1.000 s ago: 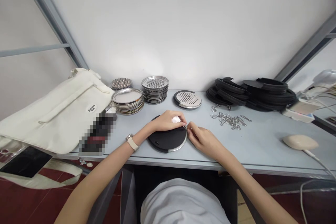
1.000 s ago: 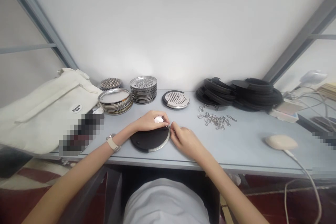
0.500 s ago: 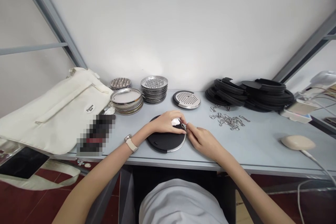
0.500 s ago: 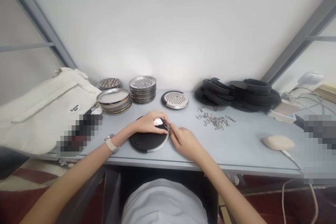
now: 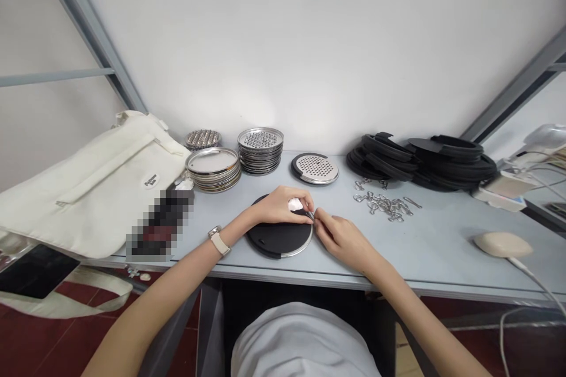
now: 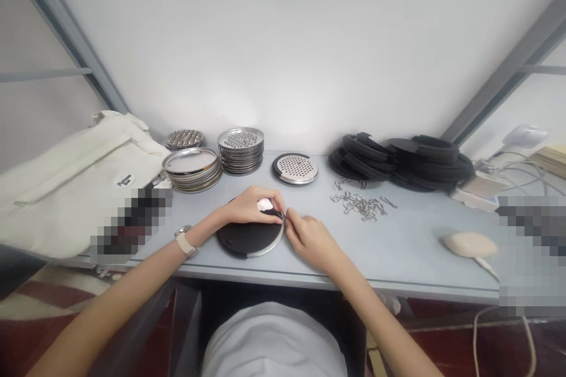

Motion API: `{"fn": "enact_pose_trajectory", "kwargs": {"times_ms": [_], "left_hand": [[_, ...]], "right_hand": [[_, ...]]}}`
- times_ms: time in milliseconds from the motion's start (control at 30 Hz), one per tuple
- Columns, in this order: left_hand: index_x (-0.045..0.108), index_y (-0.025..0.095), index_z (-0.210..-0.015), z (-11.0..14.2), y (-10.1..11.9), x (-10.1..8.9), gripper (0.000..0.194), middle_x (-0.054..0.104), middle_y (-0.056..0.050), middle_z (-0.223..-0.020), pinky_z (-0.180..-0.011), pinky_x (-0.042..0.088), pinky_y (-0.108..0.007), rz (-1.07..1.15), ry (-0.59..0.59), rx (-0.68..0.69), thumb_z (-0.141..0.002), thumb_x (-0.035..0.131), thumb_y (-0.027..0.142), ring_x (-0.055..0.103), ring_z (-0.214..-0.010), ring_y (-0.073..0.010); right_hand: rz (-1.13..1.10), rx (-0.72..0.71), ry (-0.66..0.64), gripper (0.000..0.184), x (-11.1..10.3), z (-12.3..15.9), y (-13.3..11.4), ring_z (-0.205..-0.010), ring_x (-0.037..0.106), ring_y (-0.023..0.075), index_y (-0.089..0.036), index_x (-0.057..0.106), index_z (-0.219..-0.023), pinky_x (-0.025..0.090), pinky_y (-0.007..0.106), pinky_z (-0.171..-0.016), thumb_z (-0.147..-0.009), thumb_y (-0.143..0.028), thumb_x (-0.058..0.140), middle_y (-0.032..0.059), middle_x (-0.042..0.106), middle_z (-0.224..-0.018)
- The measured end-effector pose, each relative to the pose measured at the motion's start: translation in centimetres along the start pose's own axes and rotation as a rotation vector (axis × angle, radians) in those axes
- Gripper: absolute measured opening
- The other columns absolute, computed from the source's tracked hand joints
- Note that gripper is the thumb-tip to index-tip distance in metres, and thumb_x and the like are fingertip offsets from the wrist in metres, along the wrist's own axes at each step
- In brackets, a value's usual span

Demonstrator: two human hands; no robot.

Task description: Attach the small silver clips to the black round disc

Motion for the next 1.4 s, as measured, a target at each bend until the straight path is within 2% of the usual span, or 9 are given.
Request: {"fn": "enact_pose_trajectory", "kwargs": {"times_ms": [367, 633, 867, 1400], "left_hand": [[0.063, 0.014, -0.088, -0.09, -0.23, 0.02, 0.022, 0.066, -0.003, -0.086, -0.080, 0.045, -0.022, 0.000, 0.006, 0.017, -0.071, 0.069, 0.028, 0.061, -0.083, -0.0129], [0.065, 0.014, -0.088, -0.16, -0.55, 0.08, 0.024, 0.067, -0.003, -0.084, -0.079, 0.045, -0.023, 0.020, -0.003, -0.032, -0.070, 0.071, 0.029, 0.061, -0.082, -0.0132], [0.065, 0.014, -0.087, -0.13, -0.34, 0.04, 0.023, 0.067, -0.002, -0.083, -0.079, 0.045, -0.022, 0.028, -0.003, -0.006, -0.070, 0.070, 0.028, 0.061, -0.081, -0.0124], [0.064, 0.015, -0.091, -0.09, -0.74, 0.09, 0.026, 0.066, -0.003, -0.086, -0.080, 0.045, -0.022, 0.010, -0.017, -0.044, -0.071, 0.070, 0.029, 0.061, -0.084, -0.0131]], "right_hand": [[0.035, 0.010, -0.009, 0.020, 0.21, -0.05, 0.22, -0.054, 0.050, 0.0156, -0.022, 0.040, -0.087, 0.029, 0.025, -0.054, -0.096, -0.029, 0.024, 0.0001, 0.054, -0.063], [0.030, 0.001, -0.011, 0.019, 0.23, 0.00, 0.26, -0.057, 0.052, 0.0158, -0.021, 0.042, -0.090, 0.031, 0.024, -0.056, -0.095, -0.029, 0.025, 0.0007, 0.056, -0.065], [0.039, 0.000, -0.013, 0.019, 0.23, -0.10, 0.14, -0.057, 0.053, 0.0159, -0.021, 0.042, -0.089, 0.031, 0.024, -0.056, -0.095, -0.028, 0.025, 0.0009, 0.056, -0.065], [0.058, 0.005, -0.005, 0.020, 0.10, -0.18, 0.12, -0.057, 0.053, 0.0163, -0.021, 0.042, -0.090, 0.031, 0.024, -0.055, -0.095, -0.028, 0.025, 0.0007, 0.057, -0.064]]}}
Point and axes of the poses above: each hand's wrist, its own z-axis away from the middle knuckle, its own x-axis out of the palm, y = z × x, the point moved 8 cm from there along -z, towards the middle knuckle
